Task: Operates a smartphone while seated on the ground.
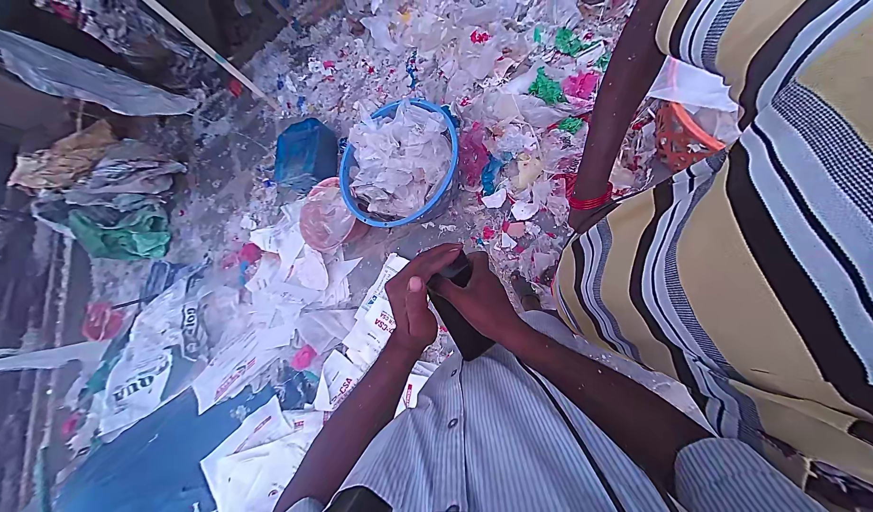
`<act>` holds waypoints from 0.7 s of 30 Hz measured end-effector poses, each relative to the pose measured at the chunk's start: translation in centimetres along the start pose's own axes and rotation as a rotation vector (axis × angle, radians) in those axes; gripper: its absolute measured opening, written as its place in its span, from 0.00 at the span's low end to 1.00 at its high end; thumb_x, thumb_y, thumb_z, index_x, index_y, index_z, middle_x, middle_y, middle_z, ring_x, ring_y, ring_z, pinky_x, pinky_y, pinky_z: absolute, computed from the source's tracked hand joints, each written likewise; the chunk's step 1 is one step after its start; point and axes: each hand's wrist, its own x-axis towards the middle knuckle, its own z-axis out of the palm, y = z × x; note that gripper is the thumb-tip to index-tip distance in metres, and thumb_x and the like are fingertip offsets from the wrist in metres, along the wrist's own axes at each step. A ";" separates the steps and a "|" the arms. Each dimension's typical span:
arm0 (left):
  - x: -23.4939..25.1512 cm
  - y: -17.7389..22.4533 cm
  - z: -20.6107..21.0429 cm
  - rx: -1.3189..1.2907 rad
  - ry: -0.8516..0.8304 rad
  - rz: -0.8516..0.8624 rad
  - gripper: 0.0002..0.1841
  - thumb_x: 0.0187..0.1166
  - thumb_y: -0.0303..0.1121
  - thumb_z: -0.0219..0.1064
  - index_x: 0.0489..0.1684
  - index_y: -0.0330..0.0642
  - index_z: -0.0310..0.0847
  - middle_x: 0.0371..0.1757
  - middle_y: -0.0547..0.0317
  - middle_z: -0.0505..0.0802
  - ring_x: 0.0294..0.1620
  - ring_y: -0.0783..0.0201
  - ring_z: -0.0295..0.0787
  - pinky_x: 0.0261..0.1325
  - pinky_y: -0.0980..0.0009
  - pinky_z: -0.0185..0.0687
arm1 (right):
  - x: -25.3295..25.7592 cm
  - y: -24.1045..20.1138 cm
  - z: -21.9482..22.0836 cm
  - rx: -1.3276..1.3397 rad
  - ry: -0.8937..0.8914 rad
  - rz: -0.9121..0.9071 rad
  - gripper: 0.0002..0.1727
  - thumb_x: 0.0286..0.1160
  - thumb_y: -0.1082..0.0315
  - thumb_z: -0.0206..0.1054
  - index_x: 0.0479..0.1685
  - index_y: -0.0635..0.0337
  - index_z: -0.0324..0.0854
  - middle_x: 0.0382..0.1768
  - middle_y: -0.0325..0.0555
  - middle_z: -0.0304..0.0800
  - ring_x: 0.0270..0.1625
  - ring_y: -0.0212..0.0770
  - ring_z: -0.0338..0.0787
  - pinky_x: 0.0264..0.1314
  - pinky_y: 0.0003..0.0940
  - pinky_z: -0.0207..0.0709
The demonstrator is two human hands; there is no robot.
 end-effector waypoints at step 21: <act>-0.5 0.7 0.2 0.018 -0.023 0.046 0.43 0.93 0.60 0.31 0.54 0.34 0.91 0.59 0.45 0.95 0.68 0.53 0.90 0.75 0.54 0.82 | -0.8 0.4 -0.2 -0.007 -0.001 -0.017 0.42 0.65 0.32 0.71 0.69 0.54 0.68 0.44 0.46 0.87 0.48 0.44 0.89 0.51 0.49 0.82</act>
